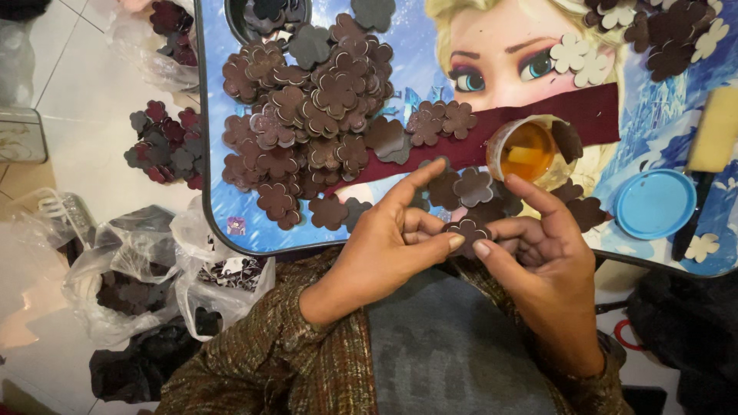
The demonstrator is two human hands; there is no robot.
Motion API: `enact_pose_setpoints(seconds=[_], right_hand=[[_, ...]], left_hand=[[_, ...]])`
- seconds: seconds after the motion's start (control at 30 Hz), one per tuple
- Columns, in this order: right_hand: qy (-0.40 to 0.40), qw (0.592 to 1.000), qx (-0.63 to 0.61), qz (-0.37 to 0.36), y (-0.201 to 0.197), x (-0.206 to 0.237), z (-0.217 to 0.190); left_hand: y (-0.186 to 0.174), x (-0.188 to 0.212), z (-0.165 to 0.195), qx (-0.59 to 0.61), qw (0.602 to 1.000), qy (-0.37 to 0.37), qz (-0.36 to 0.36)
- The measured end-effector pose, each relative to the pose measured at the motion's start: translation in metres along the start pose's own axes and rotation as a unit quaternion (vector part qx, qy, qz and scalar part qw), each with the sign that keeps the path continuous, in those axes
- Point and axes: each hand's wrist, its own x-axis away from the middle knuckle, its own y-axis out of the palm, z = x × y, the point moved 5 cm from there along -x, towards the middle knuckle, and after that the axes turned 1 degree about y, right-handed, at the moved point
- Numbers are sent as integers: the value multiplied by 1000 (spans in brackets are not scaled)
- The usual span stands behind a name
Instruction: The person repeatedly picks up flower-shaped craft pieces, applies a yellow substance from a small container to their edges, and joins them together by hand. The person handles the pieces one at a time, pressing them to form small clusters.
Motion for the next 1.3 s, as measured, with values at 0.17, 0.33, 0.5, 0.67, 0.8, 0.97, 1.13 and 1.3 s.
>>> enact_pose_setpoints(seconds=[0.17,0.33,0.5,0.67,0.8,0.97,1.13,1.3], right_hand=[[-10,1000,-2,-1,1,-1,1],[-8,1000,4,5,-1,0,2],[-14,1000,10,5,-1,0,3],[-26,1000,-4,-6,0,-1,4],[-15,1000,15,1,-1,-1,5],[-13,1000,-1,2,0,-1,7],[-18,1000,2,2,1,-3,6],[-27,1000,5,2,0,-3,3]], left_hand=[[0,1,4,-41,999,0,10],[1,1,7,-43,999,11,7],[1,2,7,-39,999,12,3],[1,2,8,-46,999,8,3],[1,2,9,-53,999,7,5],[0,1,9,-76,997,3,10],[0,0,3,-37,999,12,0],[-3,-4,-3,55,998,15,3]])
